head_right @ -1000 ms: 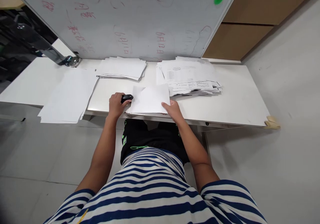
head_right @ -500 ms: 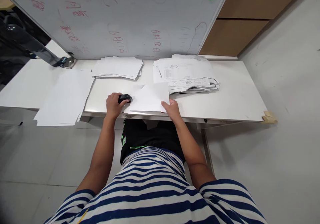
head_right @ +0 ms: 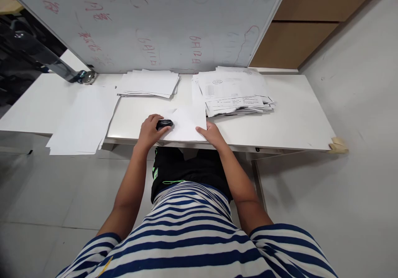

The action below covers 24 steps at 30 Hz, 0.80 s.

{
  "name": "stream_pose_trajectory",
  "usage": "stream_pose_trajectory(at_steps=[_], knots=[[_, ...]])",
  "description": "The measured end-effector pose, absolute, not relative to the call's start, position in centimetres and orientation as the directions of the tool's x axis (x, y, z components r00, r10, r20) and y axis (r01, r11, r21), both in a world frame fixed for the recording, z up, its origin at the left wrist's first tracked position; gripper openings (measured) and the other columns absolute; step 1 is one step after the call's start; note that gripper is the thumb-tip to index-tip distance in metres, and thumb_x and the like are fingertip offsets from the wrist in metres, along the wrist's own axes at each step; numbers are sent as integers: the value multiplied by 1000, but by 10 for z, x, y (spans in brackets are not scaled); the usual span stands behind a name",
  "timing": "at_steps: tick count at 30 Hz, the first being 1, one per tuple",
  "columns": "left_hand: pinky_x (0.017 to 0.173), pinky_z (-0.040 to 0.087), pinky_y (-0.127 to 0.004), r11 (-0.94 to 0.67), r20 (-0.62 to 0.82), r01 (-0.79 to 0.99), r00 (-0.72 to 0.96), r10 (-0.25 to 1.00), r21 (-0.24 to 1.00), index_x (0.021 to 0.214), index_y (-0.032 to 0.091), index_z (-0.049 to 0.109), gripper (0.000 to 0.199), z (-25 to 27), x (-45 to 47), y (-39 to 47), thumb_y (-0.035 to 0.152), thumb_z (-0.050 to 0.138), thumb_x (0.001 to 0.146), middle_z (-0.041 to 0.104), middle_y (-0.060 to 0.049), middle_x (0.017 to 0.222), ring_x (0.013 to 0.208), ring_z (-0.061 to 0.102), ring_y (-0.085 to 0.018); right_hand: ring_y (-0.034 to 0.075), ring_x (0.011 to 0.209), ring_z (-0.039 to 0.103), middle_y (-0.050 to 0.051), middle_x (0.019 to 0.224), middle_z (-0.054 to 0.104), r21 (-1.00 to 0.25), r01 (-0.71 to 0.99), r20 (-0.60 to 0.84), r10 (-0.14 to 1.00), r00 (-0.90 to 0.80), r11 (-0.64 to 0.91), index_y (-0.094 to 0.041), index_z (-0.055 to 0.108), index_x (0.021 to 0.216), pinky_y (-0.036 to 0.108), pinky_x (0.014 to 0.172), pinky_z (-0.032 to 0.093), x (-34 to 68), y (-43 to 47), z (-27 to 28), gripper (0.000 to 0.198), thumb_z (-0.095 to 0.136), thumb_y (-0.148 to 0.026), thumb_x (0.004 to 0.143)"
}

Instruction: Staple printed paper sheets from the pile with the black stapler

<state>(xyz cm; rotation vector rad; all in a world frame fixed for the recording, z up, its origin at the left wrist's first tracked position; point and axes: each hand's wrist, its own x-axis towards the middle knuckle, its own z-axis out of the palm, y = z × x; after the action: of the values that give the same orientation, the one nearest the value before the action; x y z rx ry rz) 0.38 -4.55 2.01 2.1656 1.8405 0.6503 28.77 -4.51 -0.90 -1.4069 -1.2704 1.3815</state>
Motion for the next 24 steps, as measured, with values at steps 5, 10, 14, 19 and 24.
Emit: stream_pose_trajectory(at_steps=[5, 10, 14, 19, 24], knots=[[118, 25, -56, -82, 202, 867, -22, 979, 491, 126, 25, 56, 40, 42, 6, -37, 53, 47, 99, 59, -12, 139, 134, 50, -31, 30, 111, 71, 10, 119, 76, -978, 91, -195, 977, -87, -187, -19, 75, 110, 46, 97, 55, 289, -45, -14, 44, 78, -45, 75], [116, 24, -64, 10, 177, 882, -105, 979, 471, 118, 23, 60, 39, 45, 16, -5, 53, 43, 99, 61, -16, 135, 137, 46, -36, 27, 109, 71, 10, 118, 76, -992, -29, -126, 991, -43, -127, -18, 73, 112, 42, 96, 55, 288, -44, -18, 46, 79, -45, 75], [117, 17, -70, 42, 126, 891, -111, 986, 453, 120, 22, 60, 43, 34, 31, 13, 55, 42, 98, 56, -18, 142, 147, 32, -41, 26, 107, 72, 9, 116, 77, -991, -59, -122, 992, -26, -123, -18, 72, 112, 40, 96, 55, 287, -45, -20, 47, 79, -45, 75], [114, 31, -62, 69, 118, 876, -142, 983, 477, 123, 21, 59, 48, 24, 36, 16, 58, 46, 95, 57, -19, 140, 144, 36, -41, 26, 106, 72, 8, 114, 78, -989, -54, -135, 991, -17, -135, -18, 73, 111, 41, 96, 55, 287, -46, -19, 46, 79, -45, 75], [114, 30, -64, 75, 130, 885, -150, 980, 460, 123, 23, 59, 45, 20, 35, 18, 55, 52, 93, 56, -19, 141, 147, 31, -42, 26, 109, 71, 8, 117, 77, -989, -45, -141, 989, -35, -143, -20, 71, 115, 41, 98, 55, 287, -48, -17, 47, 77, -47, 77]])
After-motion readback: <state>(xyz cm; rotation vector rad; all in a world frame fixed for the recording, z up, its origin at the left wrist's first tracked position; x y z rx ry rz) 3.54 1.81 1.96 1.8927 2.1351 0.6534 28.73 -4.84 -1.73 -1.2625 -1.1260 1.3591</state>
